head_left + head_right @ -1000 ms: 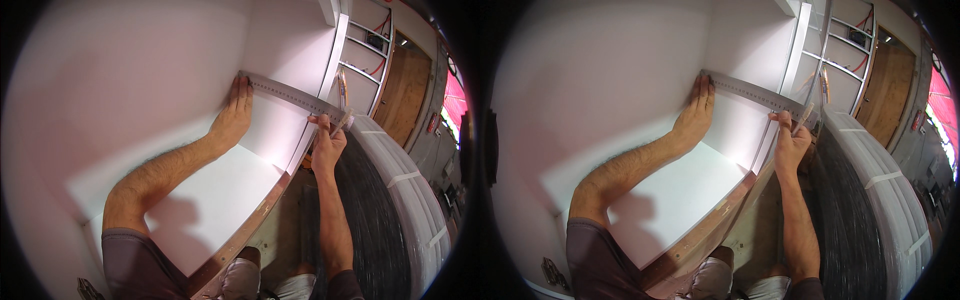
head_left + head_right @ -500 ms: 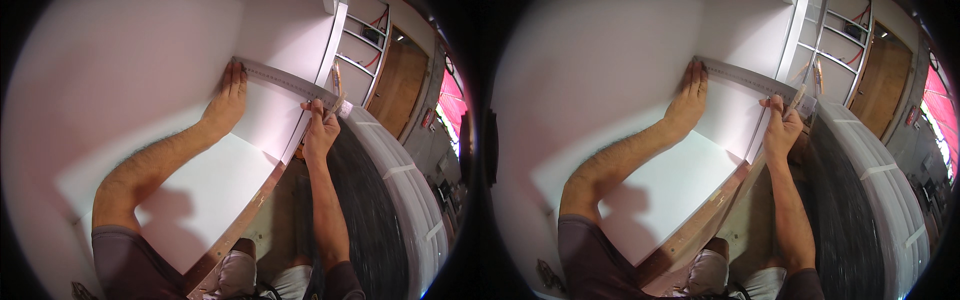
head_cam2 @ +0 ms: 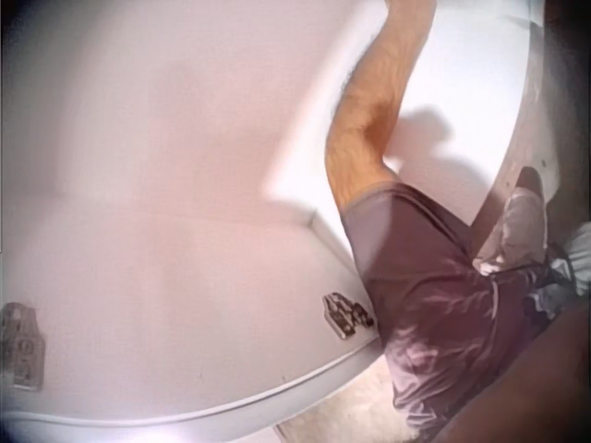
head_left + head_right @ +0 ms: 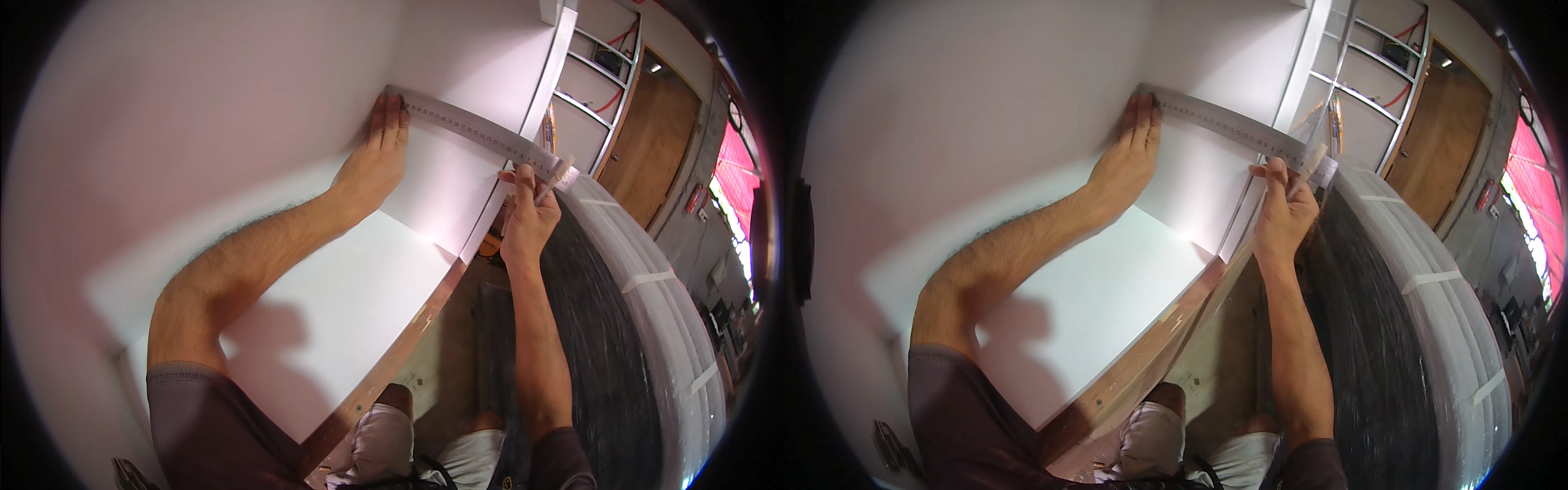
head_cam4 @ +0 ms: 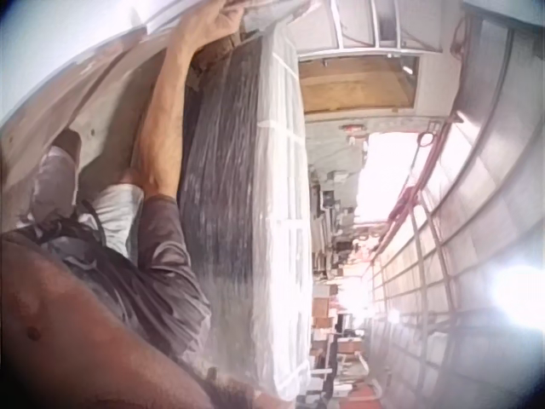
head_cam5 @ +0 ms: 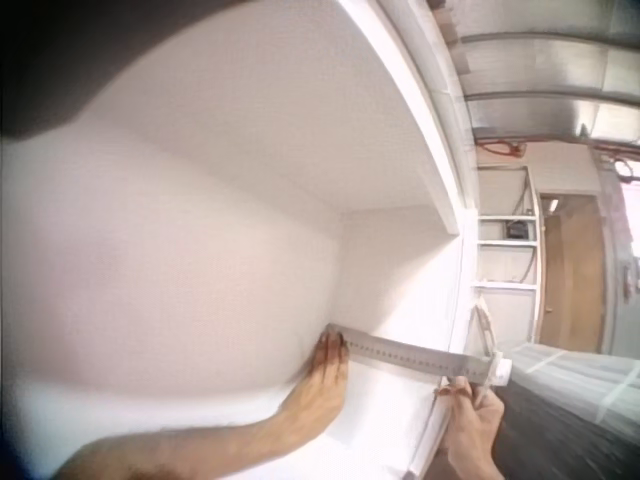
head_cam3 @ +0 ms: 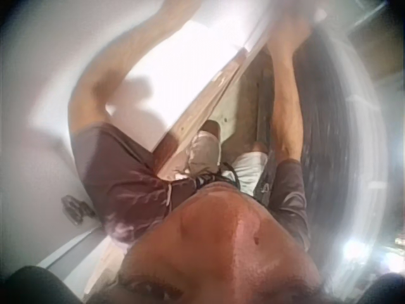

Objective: The person measures and marks a white cabinet interior using a tape measure, a metal ruler, and a pencil. They repeatedly align the ruler and draw straight lines on the cabinet's side and back panels.

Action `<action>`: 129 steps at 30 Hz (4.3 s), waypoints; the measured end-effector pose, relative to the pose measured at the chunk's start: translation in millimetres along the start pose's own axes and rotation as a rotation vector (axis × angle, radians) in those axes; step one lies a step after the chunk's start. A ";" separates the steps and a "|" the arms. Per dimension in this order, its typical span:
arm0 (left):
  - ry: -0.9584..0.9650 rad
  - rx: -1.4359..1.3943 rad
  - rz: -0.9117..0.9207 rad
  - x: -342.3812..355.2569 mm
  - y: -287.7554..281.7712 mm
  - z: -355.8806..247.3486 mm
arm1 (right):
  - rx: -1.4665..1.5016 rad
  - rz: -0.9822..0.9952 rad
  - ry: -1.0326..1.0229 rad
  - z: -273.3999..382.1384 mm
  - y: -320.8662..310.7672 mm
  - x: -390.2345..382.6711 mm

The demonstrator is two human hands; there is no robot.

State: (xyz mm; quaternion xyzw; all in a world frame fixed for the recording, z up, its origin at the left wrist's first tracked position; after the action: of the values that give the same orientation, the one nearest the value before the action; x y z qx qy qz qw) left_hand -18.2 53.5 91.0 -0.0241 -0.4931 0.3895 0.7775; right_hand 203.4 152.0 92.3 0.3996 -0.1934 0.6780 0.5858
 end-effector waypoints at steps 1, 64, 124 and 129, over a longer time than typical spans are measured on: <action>0.007 0.017 0.000 2.0 -0.6 -1.5 | 0.011 -0.013 -0.010 3.4 -2.7 -3.6; -0.081 -0.076 -0.113 6.9 -1.2 -2.0 | -0.012 -0.020 0.036 -8.9 2.1 7.4; -0.081 -0.123 -0.086 9.6 6.0 -2.9 | -0.129 0.045 -0.009 2.2 1.7 -1.4; -0.074 -0.122 -0.117 8.0 6.1 -0.8 | -0.099 0.005 0.020 2.7 3.9 -0.4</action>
State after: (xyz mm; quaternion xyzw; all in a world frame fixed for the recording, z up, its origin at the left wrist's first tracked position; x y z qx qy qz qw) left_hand -19.5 63.0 94.0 -0.0285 -0.5447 0.3132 0.7774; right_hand 200.5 148.8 94.5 0.3628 -0.2219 0.6729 0.6052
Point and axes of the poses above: each hand's wrist, its own x-axis towards the middle knuckle, its own y-axis out of the palm, z = x × y, the point moved 8 cm from there along x, towards the middle knuckle, and after that the axes turned 5 degrees about -x, right-handed, at the moved point
